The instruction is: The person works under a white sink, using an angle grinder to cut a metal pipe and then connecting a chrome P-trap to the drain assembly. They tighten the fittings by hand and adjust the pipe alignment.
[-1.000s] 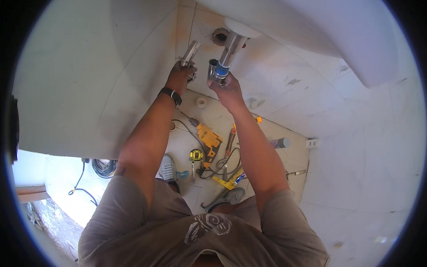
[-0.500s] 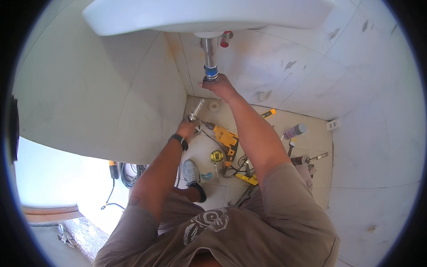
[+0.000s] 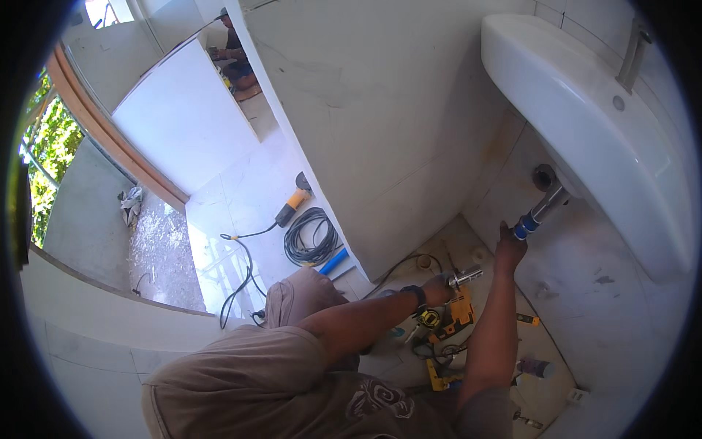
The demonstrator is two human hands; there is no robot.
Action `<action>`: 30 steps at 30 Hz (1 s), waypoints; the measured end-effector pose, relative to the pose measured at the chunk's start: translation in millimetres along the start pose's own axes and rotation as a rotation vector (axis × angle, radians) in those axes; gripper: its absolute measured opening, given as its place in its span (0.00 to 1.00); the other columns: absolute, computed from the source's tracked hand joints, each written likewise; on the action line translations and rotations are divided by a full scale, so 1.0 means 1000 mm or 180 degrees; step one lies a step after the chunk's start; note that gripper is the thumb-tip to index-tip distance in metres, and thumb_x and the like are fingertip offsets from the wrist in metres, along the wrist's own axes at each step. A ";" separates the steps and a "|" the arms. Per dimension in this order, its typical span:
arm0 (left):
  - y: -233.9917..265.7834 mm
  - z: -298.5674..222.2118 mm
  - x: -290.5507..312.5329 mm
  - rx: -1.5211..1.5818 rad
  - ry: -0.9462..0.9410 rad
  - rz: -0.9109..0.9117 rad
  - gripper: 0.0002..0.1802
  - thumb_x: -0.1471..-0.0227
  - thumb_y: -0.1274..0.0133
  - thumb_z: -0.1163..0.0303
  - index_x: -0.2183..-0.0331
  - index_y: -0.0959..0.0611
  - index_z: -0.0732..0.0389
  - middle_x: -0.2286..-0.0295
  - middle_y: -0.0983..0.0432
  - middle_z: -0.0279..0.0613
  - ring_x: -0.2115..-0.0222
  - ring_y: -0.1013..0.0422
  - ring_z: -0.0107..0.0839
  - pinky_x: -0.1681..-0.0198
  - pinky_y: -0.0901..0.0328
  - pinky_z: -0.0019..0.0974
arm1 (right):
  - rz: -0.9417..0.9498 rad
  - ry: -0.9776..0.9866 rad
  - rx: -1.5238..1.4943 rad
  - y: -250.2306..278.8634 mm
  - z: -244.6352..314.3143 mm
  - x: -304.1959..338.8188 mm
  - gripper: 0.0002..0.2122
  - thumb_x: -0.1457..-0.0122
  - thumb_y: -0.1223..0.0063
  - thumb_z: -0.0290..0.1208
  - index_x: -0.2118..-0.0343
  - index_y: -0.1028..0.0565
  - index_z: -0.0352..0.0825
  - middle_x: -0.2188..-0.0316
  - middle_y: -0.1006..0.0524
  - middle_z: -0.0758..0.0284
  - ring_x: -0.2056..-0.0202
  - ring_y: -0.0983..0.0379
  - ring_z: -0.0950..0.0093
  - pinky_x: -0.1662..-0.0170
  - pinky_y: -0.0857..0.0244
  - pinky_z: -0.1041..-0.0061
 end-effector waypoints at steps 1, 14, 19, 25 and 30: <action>0.006 -0.007 0.002 0.0057 -0.0048 -0.0052 0.26 0.44 0.49 0.60 0.47 0.26 0.62 0.57 0.22 0.59 0.54 0.26 0.55 0.48 0.33 0.50 | -0.0123 -0.0066 0.0203 0.000 -0.015 -0.001 0.23 0.41 0.37 0.28 0.42 0.27 0.40 0.67 0.25 0.74 0.73 0.32 0.80 0.69 0.35 0.76; 0.055 -0.029 0.024 0.0788 0.0525 -0.0206 0.17 0.45 0.41 0.68 0.55 0.22 0.64 0.65 0.25 0.41 0.64 0.28 0.27 0.63 0.29 0.35 | 0.0383 -0.0013 0.0963 0.040 -0.066 0.109 0.21 0.47 0.38 0.35 0.53 0.27 0.30 0.59 0.19 0.55 0.55 0.22 0.59 0.50 0.32 0.63; -0.015 0.029 0.035 0.0539 0.1049 0.0663 0.18 0.46 0.42 0.69 0.55 0.24 0.65 0.65 0.25 0.44 0.65 0.25 0.32 0.65 0.27 0.37 | 0.0353 -0.0524 0.2047 0.103 -0.123 0.172 0.22 0.45 0.40 0.35 0.49 0.28 0.33 0.60 0.21 0.49 0.55 0.23 0.54 0.52 0.31 0.58; -0.085 0.125 0.047 -0.0404 0.1438 0.0789 0.23 0.50 0.42 0.69 0.52 0.22 0.69 0.65 0.19 0.51 0.66 0.23 0.39 0.65 0.30 0.41 | 0.0165 -0.1397 0.2962 0.171 -0.188 0.270 0.17 0.46 0.41 0.33 0.53 0.26 0.36 0.58 0.21 0.50 0.54 0.24 0.51 0.51 0.31 0.54; -0.141 0.186 0.039 -0.1497 0.0918 0.1474 0.16 0.49 0.41 0.71 0.57 0.18 0.63 0.64 0.19 0.52 0.63 0.21 0.44 0.60 0.28 0.43 | -0.0100 -0.0871 0.2820 0.181 -0.212 0.298 0.15 0.49 0.39 0.28 0.57 0.24 0.38 0.59 0.20 0.53 0.57 0.23 0.51 0.53 0.30 0.53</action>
Point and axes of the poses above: each hand's wrist, its own x-axis away from the middle knuckle, its own y-axis out of the back of the hand, z = x × y, the point moved 5 cm from there along -x, towards the middle knuckle
